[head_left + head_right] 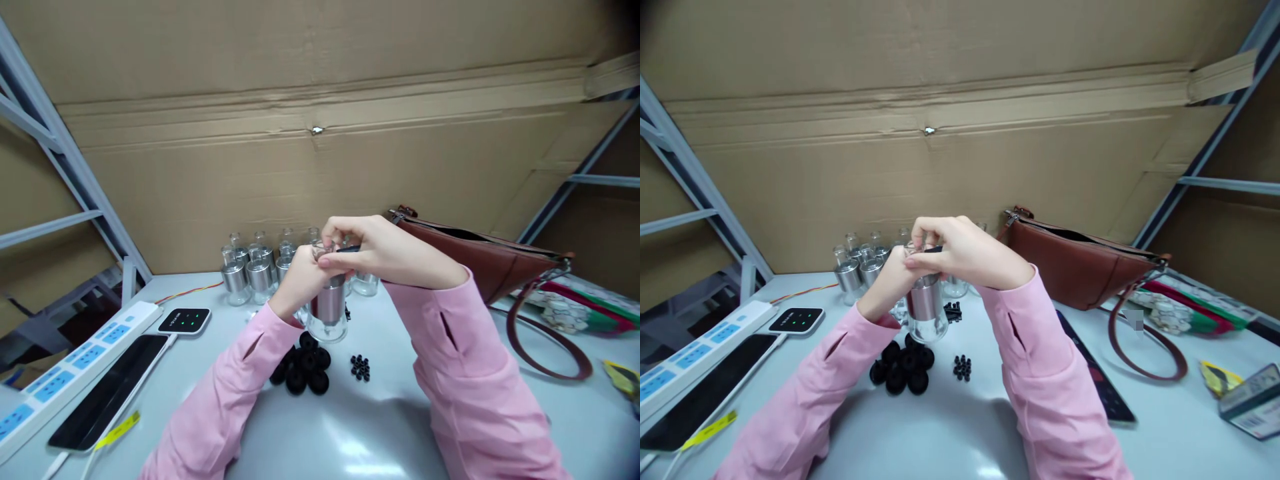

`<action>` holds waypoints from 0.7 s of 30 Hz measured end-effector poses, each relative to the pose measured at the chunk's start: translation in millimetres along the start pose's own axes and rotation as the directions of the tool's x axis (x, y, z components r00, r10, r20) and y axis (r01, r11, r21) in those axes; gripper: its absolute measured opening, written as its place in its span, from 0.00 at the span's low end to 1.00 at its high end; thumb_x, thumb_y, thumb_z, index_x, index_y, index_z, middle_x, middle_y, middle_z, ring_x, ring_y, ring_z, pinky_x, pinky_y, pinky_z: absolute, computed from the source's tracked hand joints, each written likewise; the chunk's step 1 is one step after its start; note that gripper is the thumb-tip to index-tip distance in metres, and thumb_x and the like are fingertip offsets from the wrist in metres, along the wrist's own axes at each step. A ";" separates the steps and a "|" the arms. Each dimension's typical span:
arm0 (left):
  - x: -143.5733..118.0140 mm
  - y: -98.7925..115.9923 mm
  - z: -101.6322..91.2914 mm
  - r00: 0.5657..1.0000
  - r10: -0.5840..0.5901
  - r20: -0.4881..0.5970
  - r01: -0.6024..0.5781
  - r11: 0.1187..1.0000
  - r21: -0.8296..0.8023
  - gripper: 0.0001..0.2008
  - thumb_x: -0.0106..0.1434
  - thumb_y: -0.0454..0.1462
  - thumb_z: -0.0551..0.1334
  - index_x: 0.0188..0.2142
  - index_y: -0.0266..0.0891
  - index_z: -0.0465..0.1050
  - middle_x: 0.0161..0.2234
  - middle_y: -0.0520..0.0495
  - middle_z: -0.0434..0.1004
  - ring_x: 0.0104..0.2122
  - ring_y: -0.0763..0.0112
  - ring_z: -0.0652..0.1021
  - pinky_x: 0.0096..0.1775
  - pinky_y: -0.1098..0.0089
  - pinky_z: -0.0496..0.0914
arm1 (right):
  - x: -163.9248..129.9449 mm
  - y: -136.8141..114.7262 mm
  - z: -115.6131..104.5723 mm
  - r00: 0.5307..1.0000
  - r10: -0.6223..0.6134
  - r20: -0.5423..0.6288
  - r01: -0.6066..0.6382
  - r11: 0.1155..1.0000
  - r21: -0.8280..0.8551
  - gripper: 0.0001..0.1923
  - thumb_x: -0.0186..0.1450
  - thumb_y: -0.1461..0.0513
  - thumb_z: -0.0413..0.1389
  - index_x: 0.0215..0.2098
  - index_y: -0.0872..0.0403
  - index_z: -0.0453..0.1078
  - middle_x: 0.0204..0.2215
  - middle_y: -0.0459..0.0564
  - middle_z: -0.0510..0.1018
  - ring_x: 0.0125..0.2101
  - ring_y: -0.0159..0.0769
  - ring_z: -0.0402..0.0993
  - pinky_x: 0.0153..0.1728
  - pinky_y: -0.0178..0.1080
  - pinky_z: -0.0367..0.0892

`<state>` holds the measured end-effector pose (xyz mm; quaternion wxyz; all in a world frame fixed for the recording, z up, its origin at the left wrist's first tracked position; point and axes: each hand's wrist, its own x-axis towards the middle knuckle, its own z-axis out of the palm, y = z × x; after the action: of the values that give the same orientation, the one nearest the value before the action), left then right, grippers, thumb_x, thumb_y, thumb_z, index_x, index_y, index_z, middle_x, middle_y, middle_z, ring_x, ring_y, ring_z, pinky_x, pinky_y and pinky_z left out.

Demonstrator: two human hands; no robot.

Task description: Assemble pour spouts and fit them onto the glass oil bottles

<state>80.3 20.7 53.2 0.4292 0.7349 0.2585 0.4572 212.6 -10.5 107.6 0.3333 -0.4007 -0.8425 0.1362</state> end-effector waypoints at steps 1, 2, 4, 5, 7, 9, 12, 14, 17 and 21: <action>0.0 -1.8 1.4 0.998 0.032 -0.056 -0.030 0.999 0.029 0.08 0.51 0.35 0.60 0.19 0.34 0.65 0.20 0.53 0.67 0.23 0.75 0.69 0.27 0.73 0.64 | 0.7 -1.0 0.9 0.999 -0.021 -0.024 0.021 0.999 -0.029 0.07 0.55 0.58 0.59 0.28 0.54 0.70 0.21 0.41 0.73 0.21 0.26 0.66 0.24 0.31 0.55; 0.0 -3.9 2.7 0.993 0.063 -0.101 -0.056 0.996 0.069 0.08 0.52 0.36 0.60 0.21 0.35 0.64 0.21 0.53 0.67 0.24 0.75 0.68 0.28 0.73 0.64 | 1.1 -1.9 1.6 0.998 -0.041 -0.043 0.039 0.998 -0.058 0.07 0.55 0.59 0.60 0.26 0.54 0.71 0.22 0.42 0.74 0.22 0.27 0.66 0.25 0.31 0.55; -0.1 -8.0 4.5 0.982 0.114 -0.149 -0.090 0.983 0.162 0.06 0.54 0.36 0.59 0.26 0.36 0.63 0.26 0.52 0.67 0.29 0.73 0.69 0.32 0.72 0.65 | 0.3 -3.1 1.4 0.996 -0.065 -0.056 0.059 0.992 -0.109 0.06 0.55 0.61 0.60 0.23 0.54 0.71 0.21 0.43 0.74 0.22 0.27 0.66 0.25 0.31 0.54; -0.1 -9.1 4.2 0.981 0.133 -0.142 -0.101 0.973 0.209 0.06 0.55 0.36 0.59 0.29 0.36 0.62 0.30 0.50 0.67 0.32 0.71 0.70 0.35 0.71 0.66 | -0.7 -3.0 0.2 0.996 -0.067 -0.058 0.058 0.989 -0.134 0.06 0.55 0.61 0.60 0.22 0.54 0.72 0.20 0.43 0.74 0.22 0.27 0.66 0.25 0.32 0.54; 0.6 -8.7 -1.0 0.985 0.149 -0.084 -0.121 0.953 0.276 0.12 0.55 0.39 0.61 0.34 0.37 0.60 0.39 0.45 0.65 0.41 0.66 0.69 0.43 0.67 0.65 | -3.6 -0.8 -4.9 0.995 -0.058 -0.087 0.042 0.983 -0.176 0.05 0.54 0.62 0.60 0.22 0.54 0.72 0.19 0.43 0.75 0.20 0.27 0.65 0.24 0.32 0.54; 2.2 -5.3 -15.4 0.989 0.146 -0.016 -0.133 0.939 0.316 0.20 0.53 0.42 0.64 0.40 0.39 0.56 0.47 0.42 0.60 0.50 0.62 0.65 0.50 0.65 0.61 | -6.6 4.7 -12.7 0.987 -0.032 -0.159 -0.002 0.978 -0.208 0.04 0.54 0.62 0.60 0.22 0.53 0.73 0.18 0.43 0.75 0.19 0.28 0.64 0.23 0.32 0.54; 5.8 -1.9 -55.7 0.967 0.197 -0.159 -0.111 0.894 0.434 0.18 0.58 0.43 0.60 0.43 0.41 0.55 0.51 0.43 0.56 0.56 0.62 0.59 0.57 0.63 0.53 | -8.5 18.4 -23.5 0.967 0.026 -0.252 -0.081 0.975 -0.209 0.05 0.54 0.59 0.60 0.23 0.52 0.73 0.14 0.42 0.73 0.16 0.28 0.64 0.22 0.33 0.56; 7.2 -5.5 -90.1 0.920 0.204 -0.334 -0.003 0.857 0.515 0.15 0.59 0.41 0.58 0.44 0.41 0.57 0.51 0.44 0.57 0.55 0.62 0.60 0.58 0.62 0.51 | -6.5 29.8 -26.1 0.965 0.062 -0.255 -0.111 0.977 -0.183 0.06 0.54 0.58 0.60 0.23 0.52 0.72 0.14 0.42 0.73 0.16 0.29 0.65 0.21 0.33 0.57; 4.9 -21.2 -137.8 0.850 0.151 -0.505 0.162 0.837 0.523 0.16 0.59 0.41 0.59 0.45 0.41 0.60 0.52 0.43 0.58 0.57 0.61 0.58 0.59 0.61 0.49 | 1.1 47.6 -22.0 0.960 0.075 -0.269 -0.125 0.977 -0.172 0.05 0.53 0.59 0.61 0.23 0.53 0.72 0.16 0.44 0.75 0.18 0.30 0.68 0.23 0.33 0.59; -4.8 -50.3 -172.8 0.766 -0.161 -0.623 0.330 0.929 0.165 0.15 0.62 0.44 0.55 0.48 0.43 0.60 0.56 0.44 0.58 0.58 0.61 0.58 0.55 0.63 0.56 | 12.8 70.0 -10.6 0.960 0.108 -0.257 -0.166 0.962 -0.218 0.05 0.54 0.61 0.59 0.24 0.54 0.72 0.18 0.44 0.76 0.22 0.32 0.72 0.27 0.34 0.61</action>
<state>-75.6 110.2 44.3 0.2798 0.5623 0.5341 0.5659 254.8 43.9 86.5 0.3733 -0.5091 -0.7755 0.0075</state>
